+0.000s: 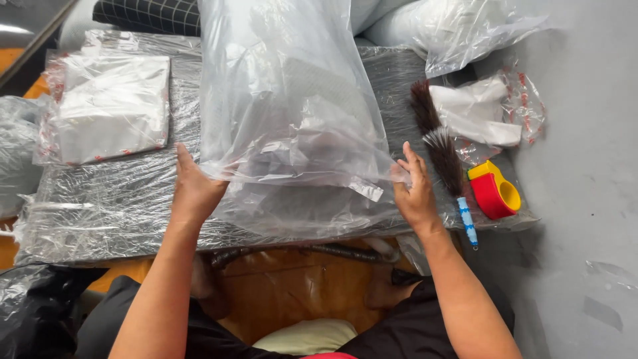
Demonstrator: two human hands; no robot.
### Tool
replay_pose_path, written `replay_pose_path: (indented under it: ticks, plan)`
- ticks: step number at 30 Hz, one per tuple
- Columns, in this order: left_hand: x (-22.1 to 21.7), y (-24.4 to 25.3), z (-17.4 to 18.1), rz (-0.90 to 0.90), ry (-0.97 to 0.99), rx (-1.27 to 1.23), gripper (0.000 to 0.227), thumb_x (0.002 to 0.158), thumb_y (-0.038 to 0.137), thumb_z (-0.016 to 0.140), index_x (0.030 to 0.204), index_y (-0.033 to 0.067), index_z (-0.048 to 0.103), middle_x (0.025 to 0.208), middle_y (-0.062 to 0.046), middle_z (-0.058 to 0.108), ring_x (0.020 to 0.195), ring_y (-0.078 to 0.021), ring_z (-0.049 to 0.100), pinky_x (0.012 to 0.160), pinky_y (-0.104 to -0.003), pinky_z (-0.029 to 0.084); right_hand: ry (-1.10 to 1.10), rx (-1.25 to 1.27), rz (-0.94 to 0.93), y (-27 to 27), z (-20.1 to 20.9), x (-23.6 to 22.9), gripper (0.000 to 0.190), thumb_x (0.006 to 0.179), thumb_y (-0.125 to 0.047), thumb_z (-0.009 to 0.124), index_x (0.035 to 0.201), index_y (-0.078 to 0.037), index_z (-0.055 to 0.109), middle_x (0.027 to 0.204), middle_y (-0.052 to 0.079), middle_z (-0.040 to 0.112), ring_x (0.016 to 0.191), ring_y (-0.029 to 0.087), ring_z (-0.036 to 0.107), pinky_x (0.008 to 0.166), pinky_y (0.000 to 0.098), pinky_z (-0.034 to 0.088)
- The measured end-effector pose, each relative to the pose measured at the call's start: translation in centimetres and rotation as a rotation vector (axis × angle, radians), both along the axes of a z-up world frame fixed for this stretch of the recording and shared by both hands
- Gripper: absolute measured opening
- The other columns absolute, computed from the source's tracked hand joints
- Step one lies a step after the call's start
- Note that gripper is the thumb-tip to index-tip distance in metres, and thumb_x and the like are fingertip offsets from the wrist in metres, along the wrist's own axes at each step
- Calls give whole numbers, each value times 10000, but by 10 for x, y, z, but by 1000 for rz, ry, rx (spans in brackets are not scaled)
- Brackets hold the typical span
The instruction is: Inserting a pillow into a plastic bag and sealing it with tape.
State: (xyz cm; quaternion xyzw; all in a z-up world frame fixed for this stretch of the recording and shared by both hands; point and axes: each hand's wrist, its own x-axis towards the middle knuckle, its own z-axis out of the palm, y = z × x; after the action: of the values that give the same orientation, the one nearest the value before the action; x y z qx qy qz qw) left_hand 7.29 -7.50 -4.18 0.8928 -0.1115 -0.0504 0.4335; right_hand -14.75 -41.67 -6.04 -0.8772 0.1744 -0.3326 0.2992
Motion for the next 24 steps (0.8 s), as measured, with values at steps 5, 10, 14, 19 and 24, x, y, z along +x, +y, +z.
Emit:
replay_pose_path:
  ticks: [5, 10, 14, 19, 24]
  plan:
    - [-1, -24, -2, -5, 72, -156, 923, 800, 495, 825, 1503, 68, 405, 1287, -287, 596, 1203, -512, 594, 1043, -612, 457, 201, 154, -34, -12, -20, 26, 972, 837, -362, 781, 1644, -169, 275, 1564, 298, 356, 1313, 496, 527, 1046, 578, 505]
    - [-2, -32, -12, 87, 75, -260, 837, 804, 457, 818, 1453, 88, 441, 1230, -281, 631, 1163, -515, 616, 1010, -623, 474, 156, 131, 0, -25, -41, 73, 1041, 745, -367, 842, 1635, -265, 312, 1516, 241, 452, 1327, 455, 535, 1096, 549, 474]
    - [10, -35, -22, 79, 6, -224, 585, 854, 375, 740, 1328, 97, 539, 1108, -280, 679, 1105, -525, 636, 953, -636, 494, 240, 122, 18, -2, -26, 92, 1007, 715, -445, 848, 1587, -202, 407, 1480, 235, 480, 1334, 474, 523, 1102, 574, 467]
    - [30, -36, -59, 110, -148, -187, 320, 920, 301, 697, 1118, 84, 570, 890, -279, 695, 940, -529, 682, 805, -623, 515, 303, 37, -64, 18, -22, 86, 772, 730, -416, 826, 1391, -161, 520, 1355, 162, 531, 1200, 440, 624, 1002, 558, 545]
    - [19, -29, -48, 139, -346, -196, 232, 943, 269, 702, 991, 95, 557, 714, -249, 673, 763, -490, 707, 649, -571, 534, 392, -34, -111, 47, -4, 63, 634, 695, -367, 815, 1201, -148, 503, 1240, 114, 543, 1080, 434, 679, 902, 568, 583]
